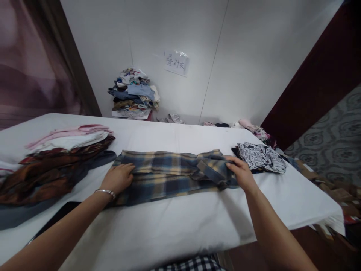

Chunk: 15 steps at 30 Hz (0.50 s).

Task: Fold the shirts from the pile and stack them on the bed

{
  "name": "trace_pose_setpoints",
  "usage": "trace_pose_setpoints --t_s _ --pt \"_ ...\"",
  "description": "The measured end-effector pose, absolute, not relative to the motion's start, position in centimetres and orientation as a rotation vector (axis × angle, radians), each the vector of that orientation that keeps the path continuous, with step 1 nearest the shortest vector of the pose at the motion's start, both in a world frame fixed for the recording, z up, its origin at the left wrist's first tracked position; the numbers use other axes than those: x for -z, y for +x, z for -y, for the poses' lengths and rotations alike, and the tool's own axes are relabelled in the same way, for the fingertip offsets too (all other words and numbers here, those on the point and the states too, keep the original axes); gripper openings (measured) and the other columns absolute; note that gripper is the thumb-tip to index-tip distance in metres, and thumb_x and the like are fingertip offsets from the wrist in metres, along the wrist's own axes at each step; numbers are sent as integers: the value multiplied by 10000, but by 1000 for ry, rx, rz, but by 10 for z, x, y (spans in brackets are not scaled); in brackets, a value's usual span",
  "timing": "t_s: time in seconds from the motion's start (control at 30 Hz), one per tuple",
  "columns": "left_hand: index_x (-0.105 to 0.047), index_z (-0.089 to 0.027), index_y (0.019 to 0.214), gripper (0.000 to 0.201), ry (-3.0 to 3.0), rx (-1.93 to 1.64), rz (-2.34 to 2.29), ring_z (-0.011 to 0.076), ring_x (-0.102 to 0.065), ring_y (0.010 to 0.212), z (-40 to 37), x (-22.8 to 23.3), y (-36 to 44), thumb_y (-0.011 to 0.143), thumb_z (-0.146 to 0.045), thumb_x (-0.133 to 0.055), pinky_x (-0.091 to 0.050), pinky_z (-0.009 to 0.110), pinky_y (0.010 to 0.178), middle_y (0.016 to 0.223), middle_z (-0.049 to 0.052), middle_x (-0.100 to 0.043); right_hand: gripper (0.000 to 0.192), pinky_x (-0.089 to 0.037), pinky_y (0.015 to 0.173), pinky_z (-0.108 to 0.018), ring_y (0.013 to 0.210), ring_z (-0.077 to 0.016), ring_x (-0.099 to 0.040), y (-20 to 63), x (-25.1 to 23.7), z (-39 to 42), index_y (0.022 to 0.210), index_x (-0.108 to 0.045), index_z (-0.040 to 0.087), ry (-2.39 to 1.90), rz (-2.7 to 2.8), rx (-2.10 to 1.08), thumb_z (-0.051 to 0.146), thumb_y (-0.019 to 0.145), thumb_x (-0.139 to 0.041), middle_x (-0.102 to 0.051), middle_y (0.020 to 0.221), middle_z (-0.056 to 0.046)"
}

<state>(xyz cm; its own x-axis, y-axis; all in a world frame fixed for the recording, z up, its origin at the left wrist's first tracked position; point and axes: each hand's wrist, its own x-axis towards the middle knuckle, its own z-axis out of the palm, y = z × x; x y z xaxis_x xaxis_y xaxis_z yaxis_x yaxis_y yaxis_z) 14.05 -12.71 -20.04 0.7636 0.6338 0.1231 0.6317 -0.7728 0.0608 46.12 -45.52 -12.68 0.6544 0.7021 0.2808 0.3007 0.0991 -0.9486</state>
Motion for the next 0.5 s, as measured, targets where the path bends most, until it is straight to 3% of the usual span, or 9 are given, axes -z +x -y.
trace_pose_setpoints --t_s 0.13,0.27,0.33,0.43,0.5 --pt "-584 -183 1265 550 2539 -372 -909 233 -620 1087 156 182 184 835 -485 -423 -458 334 966 1282 72 -625 371 -471 935 -434 1107 -244 -601 471 114 388 1083 -666 262 -1160 897 -648 416 747 -690 -657 1209 -63" --pt "-545 -206 1312 574 2346 -369 -846 209 -658 870 180 183 224 847 -523 -438 -512 320 795 1179 66 -677 314 -519 840 -411 981 -235 -649 488 142 356 974 -678 217 -1357 741 -537 394 715 -699 -718 1032 -66" --pt "-503 -187 1351 583 2339 -339 -860 210 -656 827 182 188 236 858 -491 -444 -509 322 765 1094 81 -702 242 -510 871 -417 961 -233 -652 498 166 361 924 -692 206 -1572 798 -444 349 732 -656 -732 957 -57" --pt "-475 -159 1362 580 2380 -282 -909 226 -653 891 180 197 248 856 -444 -479 -495 324 797 1058 99 -701 241 -458 975 -432 1006 -225 -640 514 200 382 950 -705 204 -1850 963 -265 252 771 -552 -726 1012 -54" --pt "-553 -153 1262 510 2478 -241 -895 253 -626 1010 179 201 254 816 -399 -555 -475 332 853 1112 116 -679 320 -420 1029 -429 1077 -220 -615 523 215 392 1032 -697 203 -1991 1048 -173 189 773 -509 -698 1115 -61"
